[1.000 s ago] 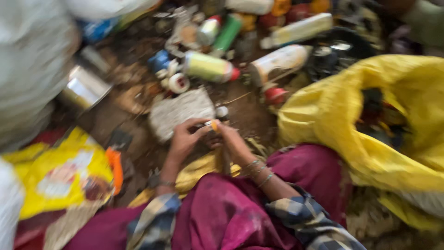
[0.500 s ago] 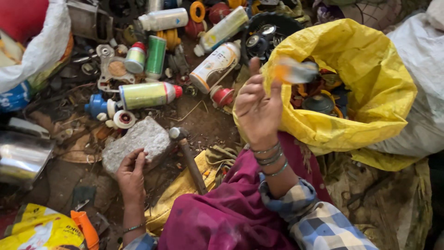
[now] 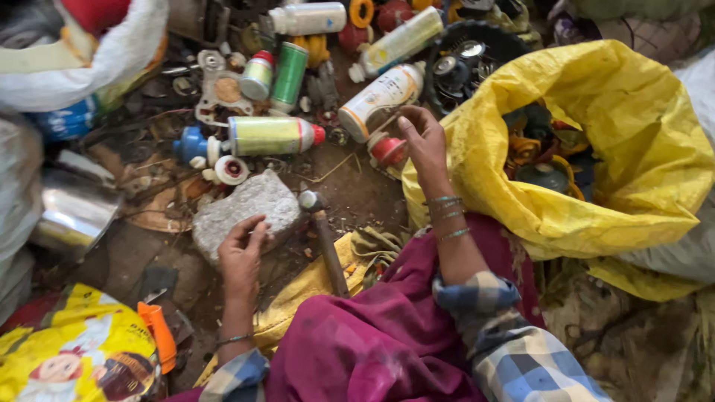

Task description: The person sits on a mat and uses a hammer to repeatedly strike small plastic parts placed on a concrete block. They break the parts into smaller pieces and occasionally inspect the fragments before discarding them.

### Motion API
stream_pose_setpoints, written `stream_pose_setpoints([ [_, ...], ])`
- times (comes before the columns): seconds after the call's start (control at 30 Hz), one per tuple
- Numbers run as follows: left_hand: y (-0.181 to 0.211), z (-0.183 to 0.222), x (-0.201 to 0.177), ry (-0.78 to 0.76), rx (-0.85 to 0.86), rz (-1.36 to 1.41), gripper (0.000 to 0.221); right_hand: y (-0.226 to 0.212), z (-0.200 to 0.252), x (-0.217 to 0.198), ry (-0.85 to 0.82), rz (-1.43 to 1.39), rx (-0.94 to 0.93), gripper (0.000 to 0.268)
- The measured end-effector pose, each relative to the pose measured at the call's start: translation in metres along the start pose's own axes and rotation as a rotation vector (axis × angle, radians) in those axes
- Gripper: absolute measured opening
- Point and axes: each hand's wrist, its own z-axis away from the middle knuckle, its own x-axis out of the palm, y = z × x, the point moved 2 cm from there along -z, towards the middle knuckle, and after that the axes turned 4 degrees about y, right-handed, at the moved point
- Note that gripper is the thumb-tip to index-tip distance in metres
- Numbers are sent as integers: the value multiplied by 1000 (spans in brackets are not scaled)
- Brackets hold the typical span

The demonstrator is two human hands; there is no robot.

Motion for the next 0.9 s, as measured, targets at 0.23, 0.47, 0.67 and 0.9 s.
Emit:
stream_pose_setpoints([
  [0.23,-6,-5,4,-33,-12,145,21,115,-14,15,10,1083,-287,68],
  [0.47,-2,-3,4,-23,24,157,20,119,1,38,-112,1359,-242,70],
  [0.67,-5,-7,10,-23,77,94,19,104,-1,39,-100,1434,-154,76],
  [0.9,0,-5,15,-61,52,100,19,133,-3,38,-68,1503,-409,74],
])
